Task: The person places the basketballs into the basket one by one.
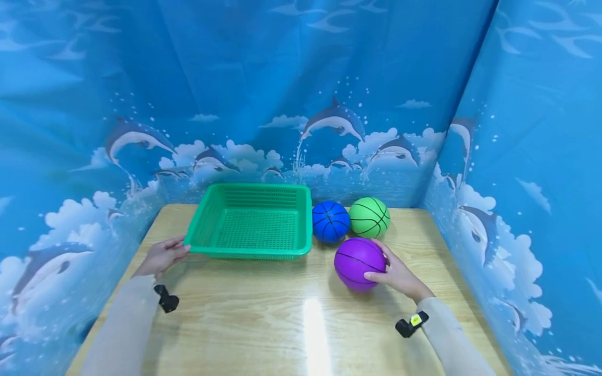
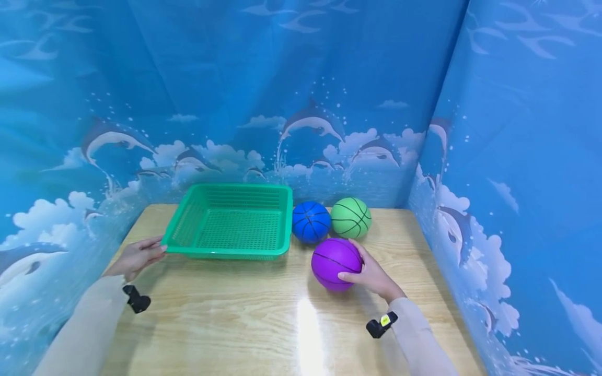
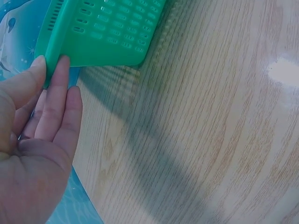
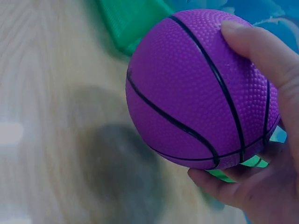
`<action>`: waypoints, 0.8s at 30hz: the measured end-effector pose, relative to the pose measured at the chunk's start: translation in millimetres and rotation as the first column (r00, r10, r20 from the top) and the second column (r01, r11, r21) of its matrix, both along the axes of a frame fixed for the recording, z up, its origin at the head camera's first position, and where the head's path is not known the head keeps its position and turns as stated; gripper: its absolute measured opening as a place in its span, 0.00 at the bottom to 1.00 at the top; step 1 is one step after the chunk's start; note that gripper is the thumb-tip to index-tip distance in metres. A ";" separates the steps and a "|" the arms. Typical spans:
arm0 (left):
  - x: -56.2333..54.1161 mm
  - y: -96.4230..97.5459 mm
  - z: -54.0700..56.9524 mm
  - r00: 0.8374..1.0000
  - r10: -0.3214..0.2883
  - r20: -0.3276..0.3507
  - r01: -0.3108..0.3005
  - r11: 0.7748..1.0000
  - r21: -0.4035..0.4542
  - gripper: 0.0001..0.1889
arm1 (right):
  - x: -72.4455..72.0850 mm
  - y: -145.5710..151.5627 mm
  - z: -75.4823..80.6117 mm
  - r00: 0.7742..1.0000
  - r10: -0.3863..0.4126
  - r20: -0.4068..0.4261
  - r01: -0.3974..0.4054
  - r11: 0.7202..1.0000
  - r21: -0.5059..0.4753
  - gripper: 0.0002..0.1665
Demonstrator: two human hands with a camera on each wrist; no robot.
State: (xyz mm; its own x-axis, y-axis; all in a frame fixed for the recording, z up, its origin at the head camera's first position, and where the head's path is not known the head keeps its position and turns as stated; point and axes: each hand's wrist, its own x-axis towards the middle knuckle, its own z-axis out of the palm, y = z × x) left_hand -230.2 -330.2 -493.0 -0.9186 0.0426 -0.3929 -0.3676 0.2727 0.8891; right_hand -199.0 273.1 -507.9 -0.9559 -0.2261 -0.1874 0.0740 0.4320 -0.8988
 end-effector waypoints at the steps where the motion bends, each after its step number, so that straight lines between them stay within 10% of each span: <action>1: -0.7 -0.4 -0.3 1.000 0.005 0.002 -0.005 1.000 -0.001 0.38 | -1.6 -2.9 3.3 1.000 0.005 -0.007 -0.005 1.000 -0.020 0.59; 24: -1.9 2.2 0.8 0.999 0.032 0.012 -0.032 0.999 0.040 0.38 | -46.7 -110.8 49.8 0.992 0.027 -0.122 -0.038 0.995 -0.095 0.60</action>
